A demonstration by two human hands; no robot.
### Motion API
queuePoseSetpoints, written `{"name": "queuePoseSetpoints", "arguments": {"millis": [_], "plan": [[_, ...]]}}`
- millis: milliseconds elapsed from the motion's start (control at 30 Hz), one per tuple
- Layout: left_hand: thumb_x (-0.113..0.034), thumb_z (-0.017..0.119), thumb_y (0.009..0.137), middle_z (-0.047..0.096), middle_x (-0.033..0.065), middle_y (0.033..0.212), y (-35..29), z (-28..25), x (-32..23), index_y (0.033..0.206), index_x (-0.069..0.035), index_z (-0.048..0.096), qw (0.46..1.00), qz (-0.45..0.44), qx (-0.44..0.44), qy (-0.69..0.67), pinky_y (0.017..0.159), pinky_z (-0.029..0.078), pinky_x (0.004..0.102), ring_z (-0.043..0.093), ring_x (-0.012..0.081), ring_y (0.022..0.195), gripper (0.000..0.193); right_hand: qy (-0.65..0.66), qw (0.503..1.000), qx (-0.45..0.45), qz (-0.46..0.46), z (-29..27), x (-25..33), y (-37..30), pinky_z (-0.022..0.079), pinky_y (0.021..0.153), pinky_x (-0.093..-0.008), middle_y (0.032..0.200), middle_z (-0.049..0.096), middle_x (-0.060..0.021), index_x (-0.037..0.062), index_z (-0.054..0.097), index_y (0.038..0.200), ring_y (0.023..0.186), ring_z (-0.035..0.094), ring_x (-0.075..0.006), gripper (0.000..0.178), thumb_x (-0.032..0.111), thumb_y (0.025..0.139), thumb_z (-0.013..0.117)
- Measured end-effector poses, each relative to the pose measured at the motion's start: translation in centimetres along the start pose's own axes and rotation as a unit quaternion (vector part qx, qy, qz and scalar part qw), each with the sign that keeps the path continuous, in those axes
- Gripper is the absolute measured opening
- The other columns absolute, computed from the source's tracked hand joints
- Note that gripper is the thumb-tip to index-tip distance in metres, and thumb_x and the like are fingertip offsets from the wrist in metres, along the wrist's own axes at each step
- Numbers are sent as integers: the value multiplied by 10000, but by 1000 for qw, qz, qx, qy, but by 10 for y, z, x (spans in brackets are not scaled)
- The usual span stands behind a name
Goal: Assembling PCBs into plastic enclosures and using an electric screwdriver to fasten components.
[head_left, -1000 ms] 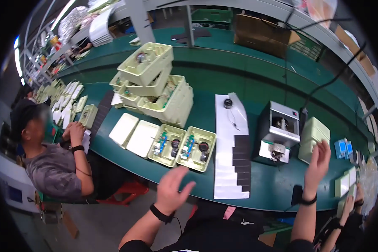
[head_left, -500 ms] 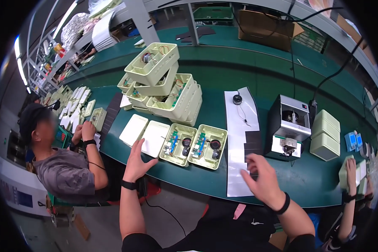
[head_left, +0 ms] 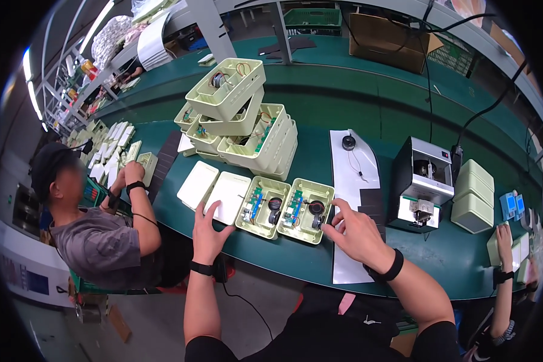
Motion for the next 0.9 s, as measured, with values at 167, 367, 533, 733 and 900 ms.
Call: {"name": "queuePoseSetpoints", "arguments": {"millis": [167,367,533,733,900], "plan": [[-107,882,756,532,235,1458,2,1,3,1388,-135,656,998,17,-37,-47,1064,518,441,600,404,1281,672,7,1000,-21,5,-9,-7,-10,583,713,-436,970,753,-134,28,520,1369,774,744,-295,542,274,947,757],[-30,832,815,550,177,1462,4,6,24,1398,-83,650,989,17,-92,-111,1065,518,396,607,302,1305,613,-1,999,-35,-17,-11,2,-10,584,708,-424,986,746,-127,35,545,1352,779,738,-288,516,257,941,764],[54,785,820,497,165,1528,-31,-6,25,1396,-27,629,912,-14,-196,-361,1128,488,437,557,318,1360,602,1,997,-59,-57,-8,6,-11,580,694,-421,971,727,-122,42,560,1343,763,730,-289,490,239,941,760],[38,758,869,475,184,1560,-90,-24,-8,1443,-25,582,906,33,-221,-361,1153,455,444,512,320,1414,604,-36,984,-76,-159,20,18,-11,579,704,-417,983,710,-113,37,612,1293,772,717,-282,470,224,905,799],[-233,838,892,477,223,1562,-116,-5,-64,1423,-35,606,882,76,-93,-455,1136,453,450,510,335,1417,613,163,963,-134,-169,7,46,-7,584,806,-400,1020,713,-112,36,652,1291,882,712,-306,488,199,870,837]]}}
Point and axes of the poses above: each hand's wrist, its own y-axis towards the middle knuckle, its own z-axis out of the palm, x = y × z, the point moved 2 cm from there along y, towards the middle knuckle
